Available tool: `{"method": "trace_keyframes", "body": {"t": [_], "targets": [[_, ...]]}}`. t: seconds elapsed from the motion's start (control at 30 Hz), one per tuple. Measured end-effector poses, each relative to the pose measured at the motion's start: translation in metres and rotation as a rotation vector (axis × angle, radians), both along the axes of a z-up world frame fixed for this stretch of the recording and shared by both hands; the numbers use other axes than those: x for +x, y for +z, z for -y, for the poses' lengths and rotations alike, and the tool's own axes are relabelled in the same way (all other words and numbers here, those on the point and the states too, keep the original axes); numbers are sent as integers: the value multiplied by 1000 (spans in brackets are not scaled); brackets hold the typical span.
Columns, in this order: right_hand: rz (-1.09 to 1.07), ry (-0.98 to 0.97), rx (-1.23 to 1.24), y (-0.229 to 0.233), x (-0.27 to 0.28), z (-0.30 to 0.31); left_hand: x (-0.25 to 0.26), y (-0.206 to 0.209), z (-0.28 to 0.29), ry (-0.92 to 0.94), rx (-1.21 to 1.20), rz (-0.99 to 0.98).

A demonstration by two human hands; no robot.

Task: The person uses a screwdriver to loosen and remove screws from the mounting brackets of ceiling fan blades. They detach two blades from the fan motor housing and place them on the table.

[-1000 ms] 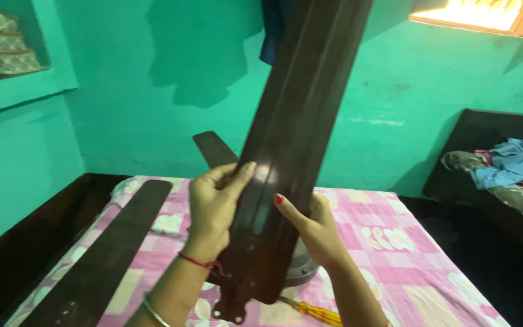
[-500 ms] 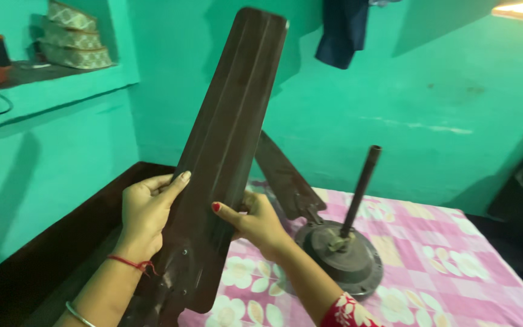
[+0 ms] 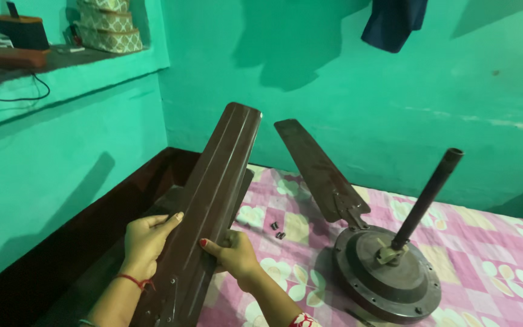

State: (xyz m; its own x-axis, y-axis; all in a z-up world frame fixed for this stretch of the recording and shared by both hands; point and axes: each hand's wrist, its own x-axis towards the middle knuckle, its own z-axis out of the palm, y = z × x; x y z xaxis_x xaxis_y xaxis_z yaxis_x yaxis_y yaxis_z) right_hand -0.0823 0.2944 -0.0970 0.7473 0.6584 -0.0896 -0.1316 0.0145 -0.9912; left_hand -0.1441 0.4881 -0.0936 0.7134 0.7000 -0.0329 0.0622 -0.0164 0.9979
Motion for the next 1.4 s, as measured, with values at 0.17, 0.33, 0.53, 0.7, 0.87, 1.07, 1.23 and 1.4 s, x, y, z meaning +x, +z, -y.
{"method": "trace_keyframes", "body": {"t": [0.17,0.33,0.53,0.7,0.87,1.07,1.23,1.4], "targets": [[-58,-72,-120,-33,7,-15,15,-51,-27,-32,-79,-52],[11,-112,-134,-57,10,-14,25,-86,-33,-34,-42,-151],[123,-153,-358,-57,19,-10,27,-87,-25,-21,111,-205],[327,-294,-442,-52,15,-9,23,-75,-17,-22,235,-283],[388,-346,-451,-49,14,-9,19,-77,-13,-8,368,-243],[353,-372,-501,-47,13,-13,17,-73,-6,-6,539,-246],[300,-385,-507,-45,14,-14,11,-66,-2,22,606,-329],[323,-389,-533,-43,14,-14,15,-69,-7,14,491,-298]]}}
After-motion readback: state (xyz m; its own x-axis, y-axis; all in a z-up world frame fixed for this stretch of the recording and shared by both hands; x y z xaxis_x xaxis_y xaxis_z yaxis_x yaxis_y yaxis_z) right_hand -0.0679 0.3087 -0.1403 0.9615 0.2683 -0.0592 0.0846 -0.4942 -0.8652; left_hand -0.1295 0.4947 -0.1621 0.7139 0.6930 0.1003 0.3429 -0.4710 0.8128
